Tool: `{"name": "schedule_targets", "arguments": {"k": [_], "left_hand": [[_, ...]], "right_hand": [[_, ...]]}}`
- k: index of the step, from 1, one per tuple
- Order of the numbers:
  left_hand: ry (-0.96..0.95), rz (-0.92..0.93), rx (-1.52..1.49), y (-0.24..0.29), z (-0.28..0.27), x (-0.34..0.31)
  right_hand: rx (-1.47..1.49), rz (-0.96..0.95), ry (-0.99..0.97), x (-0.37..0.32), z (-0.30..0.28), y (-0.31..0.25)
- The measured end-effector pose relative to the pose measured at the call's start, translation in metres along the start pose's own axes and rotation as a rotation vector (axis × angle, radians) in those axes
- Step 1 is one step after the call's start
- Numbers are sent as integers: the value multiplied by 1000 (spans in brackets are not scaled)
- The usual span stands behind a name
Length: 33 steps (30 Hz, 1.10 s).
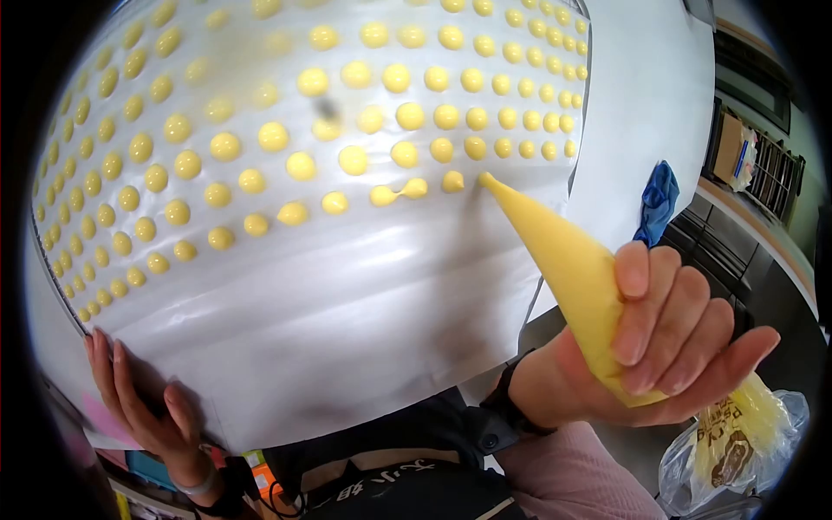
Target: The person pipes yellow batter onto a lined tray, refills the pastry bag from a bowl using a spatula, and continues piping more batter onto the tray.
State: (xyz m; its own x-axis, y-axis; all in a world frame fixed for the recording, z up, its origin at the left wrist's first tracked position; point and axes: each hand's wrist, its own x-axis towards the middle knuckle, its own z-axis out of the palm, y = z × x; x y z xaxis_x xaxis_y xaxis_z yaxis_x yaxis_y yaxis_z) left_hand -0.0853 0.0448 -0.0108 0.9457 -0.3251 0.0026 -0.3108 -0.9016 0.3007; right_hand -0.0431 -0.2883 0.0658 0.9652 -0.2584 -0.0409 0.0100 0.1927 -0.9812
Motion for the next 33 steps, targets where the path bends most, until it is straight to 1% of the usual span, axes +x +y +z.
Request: {"name": "schedule_targets", "arguments": {"k": [2, 3, 5, 9, 11, 14, 15, 17, 20, 24, 28, 30, 33], "left_hand": [[-8, -1, 8, 1, -1, 0], [-16, -2, 18, 1, -1, 1], [-17, 2, 16, 2, 0, 1], [-11, 7, 12, 2, 0, 1], [-10, 12, 17, 3, 1, 1], [-13, 11, 36, 3, 0, 0], [-16, 11, 47, 2, 0, 0], [-19, 17, 53, 1, 0, 0], [-16, 23, 54, 2, 0, 0], [-9, 35, 57, 1, 2, 0], [2, 43, 56, 3, 4, 1], [9, 23, 70, 5, 5, 1], [6, 13, 85, 5, 5, 0]], "right_hand": [[12, 2, -70, 1, -5, 4], [12, 2, -67, 0, -4, 3], [15, 3, 14, -2, -1, -1], [-18, -20, 32, -4, -11, -9], [5, -8, -17, 0, -18, -3], [-11, -3, -40, 1, -21, 2], [-12, -5, -39, 0, -20, 1], [36, -17, 26, -2, -18, -2], [-2, -59, 29, -3, -27, -11], [-25, -59, 19, 1, -37, -1], [-16, -49, 25, 0, -40, 1], [60, -73, 30, -2, -43, -3], [43, -77, 13, 0, -54, -7]]}}
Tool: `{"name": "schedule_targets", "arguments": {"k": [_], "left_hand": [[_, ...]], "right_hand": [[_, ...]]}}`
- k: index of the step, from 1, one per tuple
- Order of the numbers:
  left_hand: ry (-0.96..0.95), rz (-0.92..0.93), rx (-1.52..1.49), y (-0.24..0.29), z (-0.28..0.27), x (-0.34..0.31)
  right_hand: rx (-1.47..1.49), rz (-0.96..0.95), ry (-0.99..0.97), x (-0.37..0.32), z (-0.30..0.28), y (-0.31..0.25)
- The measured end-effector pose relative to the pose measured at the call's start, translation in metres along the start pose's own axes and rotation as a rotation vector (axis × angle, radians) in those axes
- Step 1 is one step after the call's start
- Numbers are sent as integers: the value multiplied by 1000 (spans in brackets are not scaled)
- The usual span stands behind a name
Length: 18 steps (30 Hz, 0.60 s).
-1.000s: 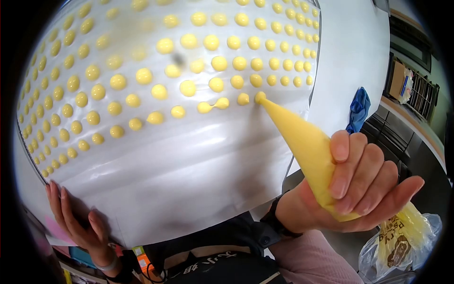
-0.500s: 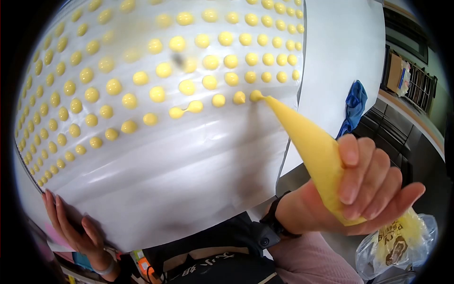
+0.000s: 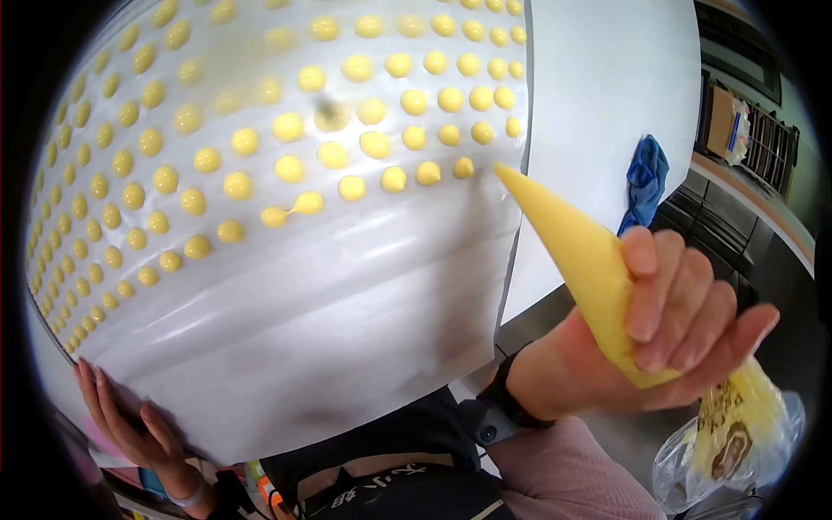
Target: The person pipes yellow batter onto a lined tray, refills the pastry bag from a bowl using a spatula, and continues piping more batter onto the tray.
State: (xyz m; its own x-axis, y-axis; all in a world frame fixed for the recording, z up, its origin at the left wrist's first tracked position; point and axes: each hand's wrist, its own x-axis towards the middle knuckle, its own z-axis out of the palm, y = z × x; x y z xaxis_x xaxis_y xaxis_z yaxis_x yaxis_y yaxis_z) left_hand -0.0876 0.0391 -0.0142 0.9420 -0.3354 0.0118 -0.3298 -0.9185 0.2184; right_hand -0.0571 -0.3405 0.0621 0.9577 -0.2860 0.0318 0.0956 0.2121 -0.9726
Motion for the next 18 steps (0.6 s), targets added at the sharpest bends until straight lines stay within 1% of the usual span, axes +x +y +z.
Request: {"name": "schedule_targets", "arguments": {"k": [1, 5, 8, 10, 12, 14, 16, 18], "left_hand": [[2, 3, -2, -1, 0, 0], [11, 3, -19, -2, 1, 0], [8, 5, -19, -1, 1, 1], [18, 4, -32, 0, 1, 1], [20, 4, -32, -1, 1, 2], [20, 1, -28, -2, 1, 2], [13, 12, -34, -2, 1, 2], [16, 17, -48, -2, 2, 3]], "right_hand": [[-12, -10, 34, 0, 0, 4], [-48, -4, 19, 1, -2, 6], [-6, -18, 29, 0, -5, 0], [-47, -20, 22, 2, -10, -3], [-50, -41, 48, 4, -14, 5], [-113, -67, 96, 6, -13, 9], [-110, -73, 111, 5, -11, 8], [1, -87, 53, 1, -7, -5]]}}
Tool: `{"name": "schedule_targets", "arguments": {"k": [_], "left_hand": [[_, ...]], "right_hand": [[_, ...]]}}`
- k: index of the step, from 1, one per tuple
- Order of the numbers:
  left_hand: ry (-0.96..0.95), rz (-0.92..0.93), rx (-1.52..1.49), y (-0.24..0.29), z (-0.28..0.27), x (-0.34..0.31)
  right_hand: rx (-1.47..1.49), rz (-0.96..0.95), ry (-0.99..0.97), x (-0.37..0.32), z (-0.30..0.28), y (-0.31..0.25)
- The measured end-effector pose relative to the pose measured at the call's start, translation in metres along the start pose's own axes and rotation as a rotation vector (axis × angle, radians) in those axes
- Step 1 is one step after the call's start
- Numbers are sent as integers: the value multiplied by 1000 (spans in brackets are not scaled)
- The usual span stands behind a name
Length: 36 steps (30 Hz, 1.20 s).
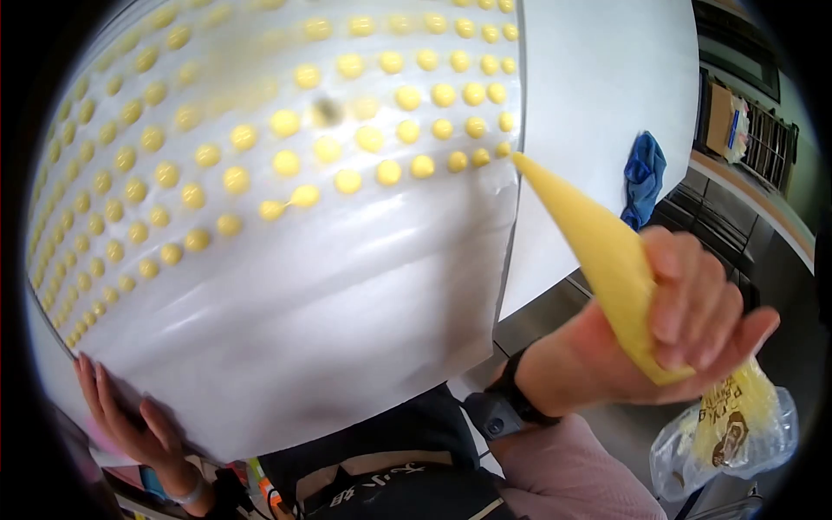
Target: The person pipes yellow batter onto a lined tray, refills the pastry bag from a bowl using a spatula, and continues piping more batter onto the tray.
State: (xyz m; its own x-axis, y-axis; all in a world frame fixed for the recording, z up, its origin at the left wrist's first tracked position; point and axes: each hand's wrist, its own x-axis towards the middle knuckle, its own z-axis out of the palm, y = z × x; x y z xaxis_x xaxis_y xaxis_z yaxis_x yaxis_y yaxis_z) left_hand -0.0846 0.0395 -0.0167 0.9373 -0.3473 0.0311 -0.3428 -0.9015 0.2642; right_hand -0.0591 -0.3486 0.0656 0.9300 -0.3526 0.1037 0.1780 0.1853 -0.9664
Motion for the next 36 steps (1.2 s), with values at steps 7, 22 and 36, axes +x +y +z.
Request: {"name": "schedule_targets", "arguments": {"k": [7, 22, 36], "left_hand": [[27, 30, -126, -7, -9, -5], [34, -96, -231, -14, -11, -29], [-16, -31, -244, -18, -13, -28]], "right_hand": [[387, 152, -19, -17, 79, -16], [365, 150, -890, -50, 225, 88], [-2, 299, -580, -62, 234, 50]]}}
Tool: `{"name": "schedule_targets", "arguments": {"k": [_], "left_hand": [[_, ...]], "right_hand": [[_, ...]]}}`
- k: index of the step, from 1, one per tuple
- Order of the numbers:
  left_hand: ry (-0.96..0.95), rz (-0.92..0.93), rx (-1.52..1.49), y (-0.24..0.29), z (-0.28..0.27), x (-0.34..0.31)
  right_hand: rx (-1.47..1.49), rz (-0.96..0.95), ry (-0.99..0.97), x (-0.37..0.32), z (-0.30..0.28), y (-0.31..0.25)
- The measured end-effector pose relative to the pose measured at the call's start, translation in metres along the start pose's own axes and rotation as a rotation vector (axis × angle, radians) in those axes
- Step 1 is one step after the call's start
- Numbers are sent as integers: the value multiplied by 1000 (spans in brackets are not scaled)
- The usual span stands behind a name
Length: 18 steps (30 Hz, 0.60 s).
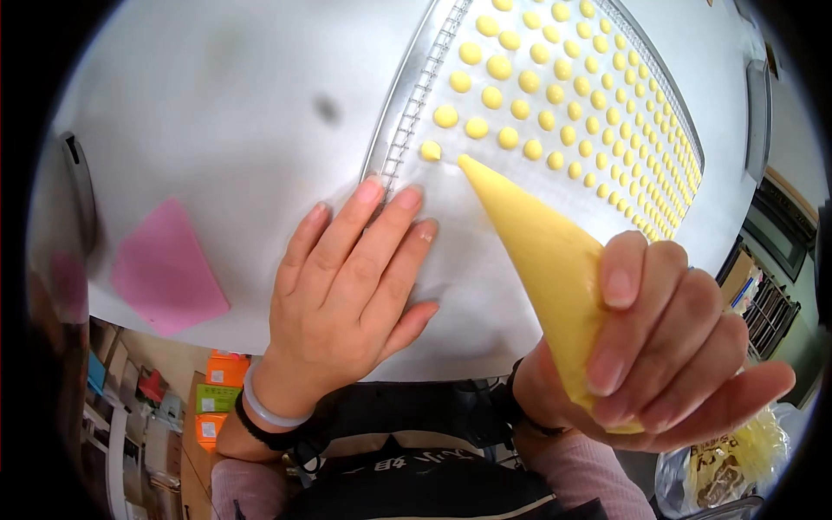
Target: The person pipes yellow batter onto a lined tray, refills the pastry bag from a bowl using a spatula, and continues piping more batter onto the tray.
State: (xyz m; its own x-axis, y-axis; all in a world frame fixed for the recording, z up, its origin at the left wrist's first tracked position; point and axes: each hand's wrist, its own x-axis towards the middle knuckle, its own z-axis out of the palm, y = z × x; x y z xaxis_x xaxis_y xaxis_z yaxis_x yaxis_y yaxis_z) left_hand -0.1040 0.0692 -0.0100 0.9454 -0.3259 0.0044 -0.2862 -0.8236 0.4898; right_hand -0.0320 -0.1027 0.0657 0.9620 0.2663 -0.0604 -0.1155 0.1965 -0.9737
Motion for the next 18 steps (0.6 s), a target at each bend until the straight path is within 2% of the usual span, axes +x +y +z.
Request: {"name": "schedule_targets", "arguments": {"k": [2, 5, 12, 18], "left_hand": [[-8, 1, 0, 1, 0, 0], [-10, -7, -2, 0, 0, 0], [-4, -4, 0, -1, 1, -2], [28, -53, 0, 4, 3, -1]], "right_hand": [[90, -18, -209, 14, -1, 9], [126, -75, -110, 12, 5, 18], [42, -31, -167, 8, -5, 1], [6, -49, -95, 5, -11, 11]]}}
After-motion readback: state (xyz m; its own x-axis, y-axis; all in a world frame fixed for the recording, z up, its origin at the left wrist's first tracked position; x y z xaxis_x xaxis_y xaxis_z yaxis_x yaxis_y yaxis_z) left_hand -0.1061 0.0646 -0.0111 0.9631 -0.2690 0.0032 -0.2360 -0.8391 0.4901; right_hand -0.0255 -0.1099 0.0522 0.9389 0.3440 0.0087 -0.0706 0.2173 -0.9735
